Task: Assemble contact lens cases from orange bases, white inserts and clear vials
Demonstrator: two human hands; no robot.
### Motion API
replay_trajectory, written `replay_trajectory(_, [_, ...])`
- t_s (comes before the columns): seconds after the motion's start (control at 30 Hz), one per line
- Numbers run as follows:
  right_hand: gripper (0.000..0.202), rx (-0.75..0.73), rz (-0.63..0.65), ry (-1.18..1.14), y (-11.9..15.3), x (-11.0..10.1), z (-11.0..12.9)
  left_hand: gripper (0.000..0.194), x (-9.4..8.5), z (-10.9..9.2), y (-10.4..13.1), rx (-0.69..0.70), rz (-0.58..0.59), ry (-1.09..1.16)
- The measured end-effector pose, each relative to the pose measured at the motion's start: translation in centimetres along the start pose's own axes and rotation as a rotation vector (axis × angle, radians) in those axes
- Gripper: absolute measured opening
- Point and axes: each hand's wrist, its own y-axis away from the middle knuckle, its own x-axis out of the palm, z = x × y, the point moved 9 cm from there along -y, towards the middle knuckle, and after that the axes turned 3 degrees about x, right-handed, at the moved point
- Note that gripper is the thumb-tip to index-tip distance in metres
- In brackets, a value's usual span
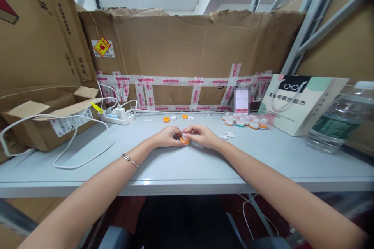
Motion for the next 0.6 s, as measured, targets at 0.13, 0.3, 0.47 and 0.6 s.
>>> replay_trajectory(0.13, [0.023,-0.058,0.01,0.03,0.1,0.2,0.7,0.032,0.0,0.1,0.0,-0.008,-0.005,0.001])
replay_trajectory(0.3, [0.018,-0.128,0.024,0.08,0.4,0.7,1.8,0.033,0.0,0.2,0.1,-0.01,-0.007,-0.003])
replay_trajectory(0.47, [0.013,-0.147,0.024,0.109,0.6,0.8,2.4,0.03,0.0,0.1,0.2,-0.008,-0.008,0.016])
replay_trajectory(0.6, [0.015,-0.111,-0.01,0.084,0.6,0.6,1.6,0.029,0.1,0.0,0.3,-0.03,-0.019,0.048])
